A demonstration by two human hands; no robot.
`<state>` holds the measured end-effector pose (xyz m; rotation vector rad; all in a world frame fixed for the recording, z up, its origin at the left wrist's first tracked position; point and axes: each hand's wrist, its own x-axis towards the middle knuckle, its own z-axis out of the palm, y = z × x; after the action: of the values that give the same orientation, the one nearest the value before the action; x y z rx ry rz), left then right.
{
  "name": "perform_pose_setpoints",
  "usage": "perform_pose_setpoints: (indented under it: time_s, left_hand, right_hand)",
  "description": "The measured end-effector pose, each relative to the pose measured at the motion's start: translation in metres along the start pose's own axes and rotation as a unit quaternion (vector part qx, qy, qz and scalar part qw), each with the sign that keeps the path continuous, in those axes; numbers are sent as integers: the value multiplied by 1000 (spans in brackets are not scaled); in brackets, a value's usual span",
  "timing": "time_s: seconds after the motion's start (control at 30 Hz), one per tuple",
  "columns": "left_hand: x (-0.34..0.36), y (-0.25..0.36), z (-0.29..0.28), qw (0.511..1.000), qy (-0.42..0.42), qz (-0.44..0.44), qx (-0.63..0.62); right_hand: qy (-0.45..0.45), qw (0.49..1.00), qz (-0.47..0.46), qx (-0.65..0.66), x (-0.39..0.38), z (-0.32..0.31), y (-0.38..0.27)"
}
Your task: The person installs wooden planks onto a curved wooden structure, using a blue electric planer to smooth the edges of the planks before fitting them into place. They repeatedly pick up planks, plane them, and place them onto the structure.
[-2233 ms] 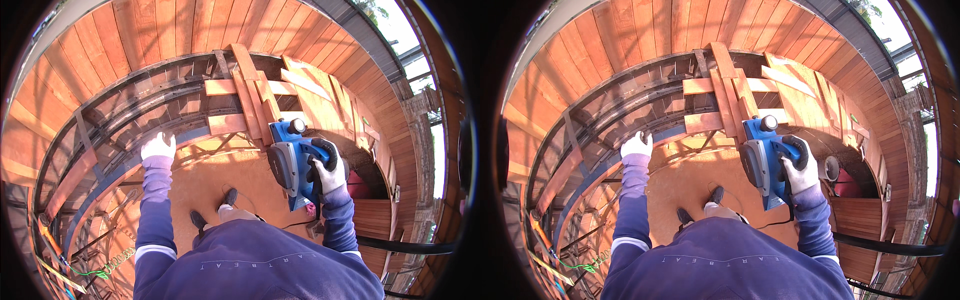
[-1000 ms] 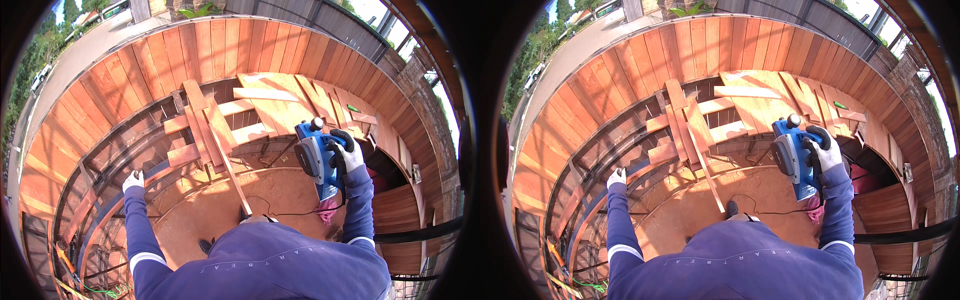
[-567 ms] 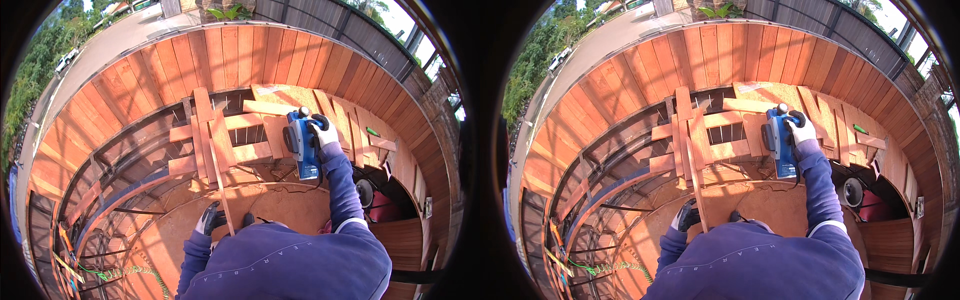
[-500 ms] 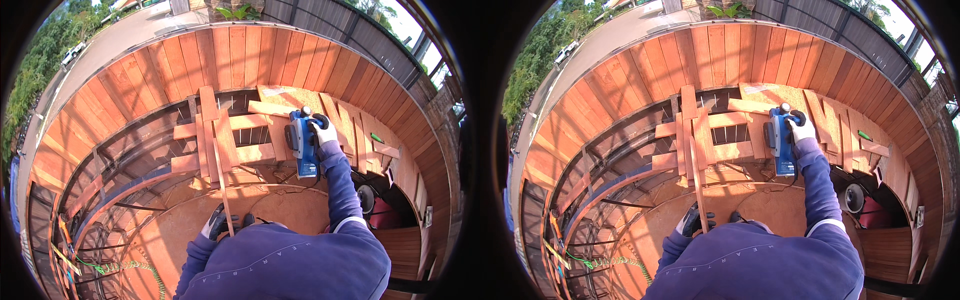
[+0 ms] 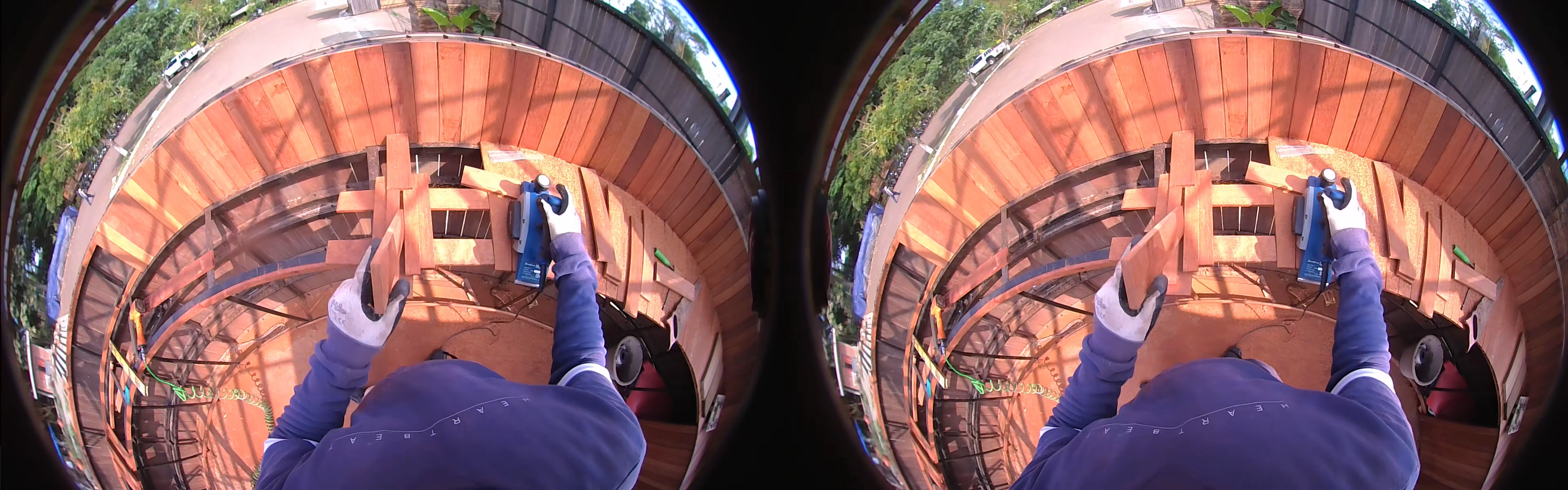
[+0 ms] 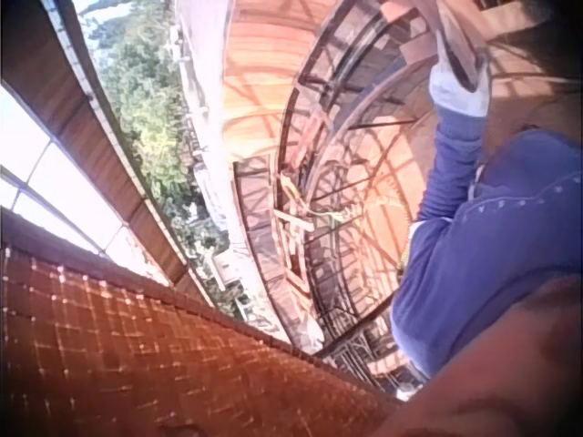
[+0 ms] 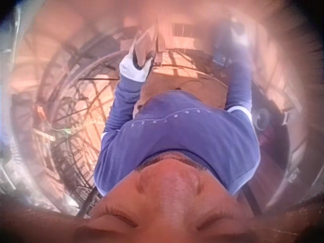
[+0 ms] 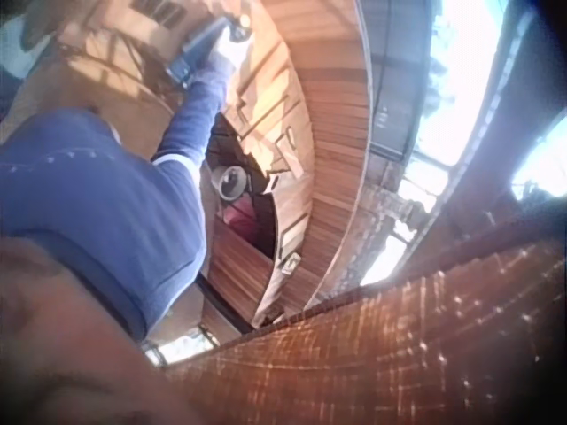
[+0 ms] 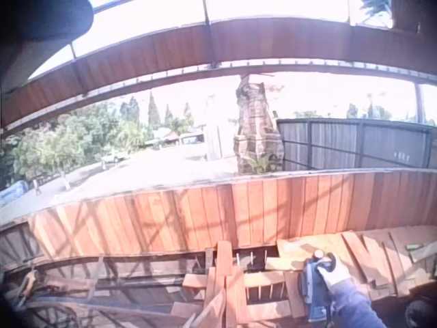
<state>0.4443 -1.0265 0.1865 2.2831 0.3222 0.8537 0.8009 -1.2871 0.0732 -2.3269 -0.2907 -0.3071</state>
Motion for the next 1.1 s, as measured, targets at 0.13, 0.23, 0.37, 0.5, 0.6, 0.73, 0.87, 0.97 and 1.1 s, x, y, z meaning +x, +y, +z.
perform_pose_setpoints:
  time_s: [0.13,0.23,0.37,0.5,0.6,0.73,0.87,0.97,1.1]
  left_hand:
    - [115,-23,4,969,106,161,156]
    - [202,-54,25,996,83,24,14]
    - [281,-121,23,973,60,-158,-156]
    - [215,3,11,956,11,-1,-294]
    - [144,37,-24,930,-20,302,-208]
    - [67,22,-51,922,-78,350,-147]
    - [-7,-23,-88,929,-170,328,4]
    - [-55,-60,-115,945,-118,285,112]
    - [-137,-87,-188,960,10,-21,278]
  right_hand:
    - [147,986,-49,-68,-49,-47,-47]
    - [186,969,-163,-26,-94,-62,-70]
    - [62,975,-198,75,-155,-54,-98]
    - [-136,923,-4,359,-203,-18,-60]
    - [-332,814,119,461,-212,-13,-94]
    - [-476,559,150,663,-203,25,-146]
    - [-622,395,185,650,-190,38,-253]
    - [-526,631,103,561,-213,109,-261]
    - [-591,545,64,591,-283,139,-384]
